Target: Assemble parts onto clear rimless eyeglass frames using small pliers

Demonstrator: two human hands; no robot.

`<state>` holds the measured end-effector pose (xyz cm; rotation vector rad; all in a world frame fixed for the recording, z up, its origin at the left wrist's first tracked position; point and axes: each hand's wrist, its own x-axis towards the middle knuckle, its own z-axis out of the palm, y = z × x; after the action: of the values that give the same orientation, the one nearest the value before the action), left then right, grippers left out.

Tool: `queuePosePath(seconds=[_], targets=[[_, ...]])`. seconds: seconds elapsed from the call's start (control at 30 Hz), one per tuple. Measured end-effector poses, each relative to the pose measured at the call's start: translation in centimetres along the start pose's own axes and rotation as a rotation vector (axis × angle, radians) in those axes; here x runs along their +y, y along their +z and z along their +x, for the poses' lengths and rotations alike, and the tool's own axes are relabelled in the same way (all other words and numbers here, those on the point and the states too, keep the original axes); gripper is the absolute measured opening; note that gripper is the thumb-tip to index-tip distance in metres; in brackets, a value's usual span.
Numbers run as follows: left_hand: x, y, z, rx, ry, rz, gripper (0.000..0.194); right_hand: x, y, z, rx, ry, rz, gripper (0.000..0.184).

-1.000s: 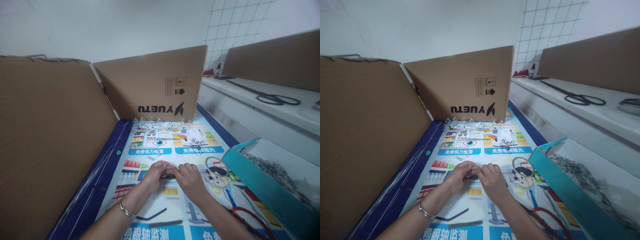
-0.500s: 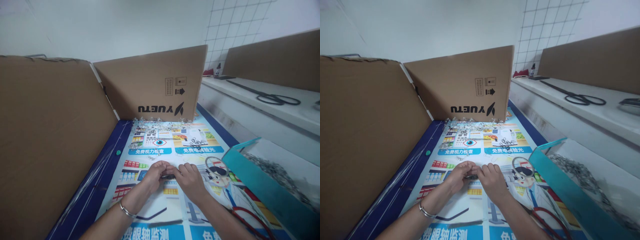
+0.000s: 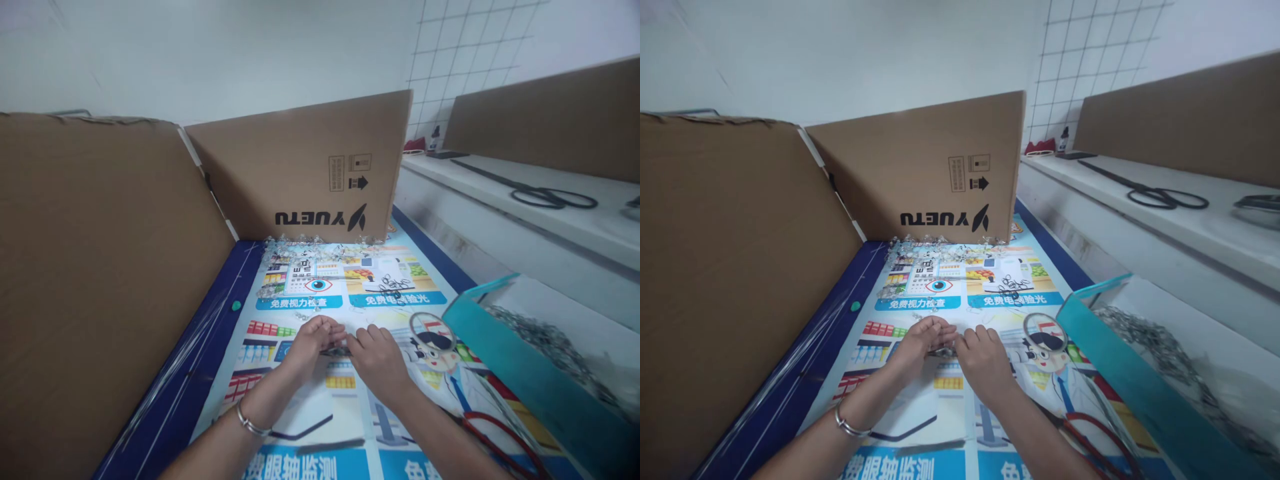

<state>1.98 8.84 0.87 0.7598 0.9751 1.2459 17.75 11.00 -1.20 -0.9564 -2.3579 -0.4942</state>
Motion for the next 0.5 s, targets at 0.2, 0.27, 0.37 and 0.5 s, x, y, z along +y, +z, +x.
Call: queuePosePath(seconds=[0.2, 0.27, 0.37, 0.5], targets=[[0.3, 0.0, 0.0, -0.031, 0.018, 0.068, 0.029, 0.0, 0.2, -0.1, -0.026, 0.018, 0.007, 0.007], [0.4, 0.0, -0.1, -0.056, 0.048, 0.091, 0.029, 0.0, 0.2, -0.2, -0.041, 0.028, 0.017, 0.005], [0.8, 0.2, -0.3, -0.097, 0.087, 0.136, 0.029, -0.1, 0.4, -0.4, -0.067, 0.038, 0.031, 0.004], [1.4, 0.4, -0.6, -0.144, 0.118, 0.19, 0.031, -0.2, 0.6, -0.5, -0.127, 0.064, 0.035, 0.004]])
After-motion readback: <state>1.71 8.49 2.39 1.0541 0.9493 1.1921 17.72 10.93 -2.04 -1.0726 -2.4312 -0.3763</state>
